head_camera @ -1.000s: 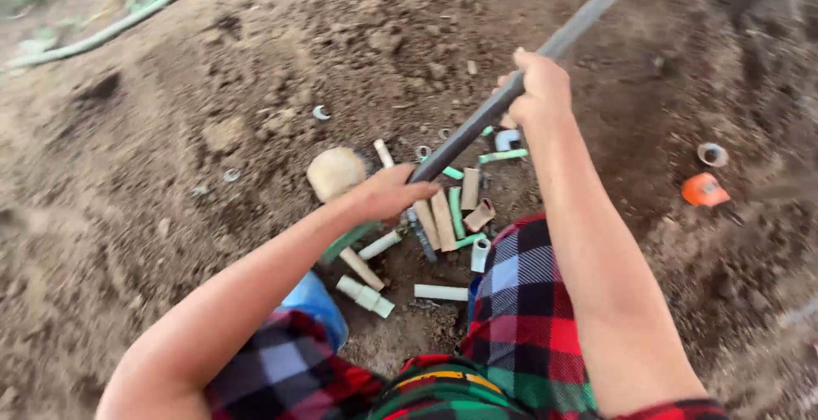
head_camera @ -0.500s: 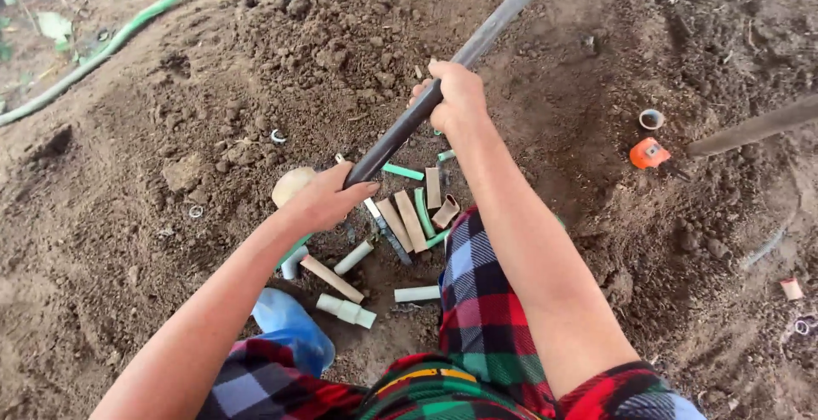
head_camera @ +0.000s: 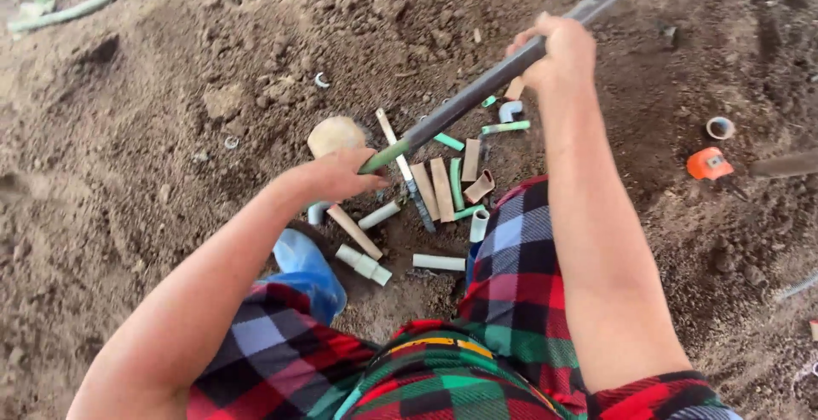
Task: The person sits on the ground and assembles a long pipe by connecting various sections and fittings. They use a rock to hammer the pieces together, handling different colored pipe segments and elbow joints scattered on the soil.
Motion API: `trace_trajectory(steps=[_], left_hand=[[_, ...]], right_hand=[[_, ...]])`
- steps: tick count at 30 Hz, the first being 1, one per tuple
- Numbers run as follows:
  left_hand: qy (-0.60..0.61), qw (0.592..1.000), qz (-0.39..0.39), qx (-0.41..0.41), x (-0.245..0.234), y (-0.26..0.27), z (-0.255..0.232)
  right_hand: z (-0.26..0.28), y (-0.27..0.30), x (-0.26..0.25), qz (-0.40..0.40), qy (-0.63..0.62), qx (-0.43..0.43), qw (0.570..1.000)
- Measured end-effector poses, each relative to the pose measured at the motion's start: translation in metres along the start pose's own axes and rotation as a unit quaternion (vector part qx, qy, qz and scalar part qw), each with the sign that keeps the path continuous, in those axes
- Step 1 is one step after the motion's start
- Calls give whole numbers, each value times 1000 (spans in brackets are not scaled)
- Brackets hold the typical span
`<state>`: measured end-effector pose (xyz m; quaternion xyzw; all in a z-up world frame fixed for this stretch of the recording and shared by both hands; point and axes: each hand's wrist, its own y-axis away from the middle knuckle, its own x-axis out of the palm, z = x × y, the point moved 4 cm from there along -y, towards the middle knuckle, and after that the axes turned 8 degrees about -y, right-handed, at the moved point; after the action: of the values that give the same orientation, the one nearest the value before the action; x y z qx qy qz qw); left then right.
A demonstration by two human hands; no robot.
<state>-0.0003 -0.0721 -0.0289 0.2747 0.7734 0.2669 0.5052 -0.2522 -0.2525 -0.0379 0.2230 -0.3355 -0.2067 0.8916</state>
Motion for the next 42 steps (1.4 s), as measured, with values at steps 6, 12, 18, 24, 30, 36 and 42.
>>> trace_trajectory(steps=[6, 12, 18, 24, 30, 36, 42], left_hand=[[-24, 997, 65, -20, 14, -7, 57], [82, 981, 147, -95, 40, -25, 105], [-42, 973, 155, -165, 44, -25, 164], [-45, 972, 95, -208, 40, -31, 157], [-22, 994, 18, -102, 13, -43, 64], [298, 936, -185, 29, -42, -24, 0], [427, 904, -26, -5, -50, -10, 1]], right_hand=[[16, -7, -9, -26, -57, -11, 998], [32, 21, -4, -28, -42, -28, 998], [46, 13, -19, -56, -76, -43, 995], [51, 37, -7, -3, -84, -40, 996], [25, 50, 11, -3, -35, 18, 999], [-36, 27, 15, 48, 47, 73, 995], [-43, 39, 17, 38, 99, 95, 990]])
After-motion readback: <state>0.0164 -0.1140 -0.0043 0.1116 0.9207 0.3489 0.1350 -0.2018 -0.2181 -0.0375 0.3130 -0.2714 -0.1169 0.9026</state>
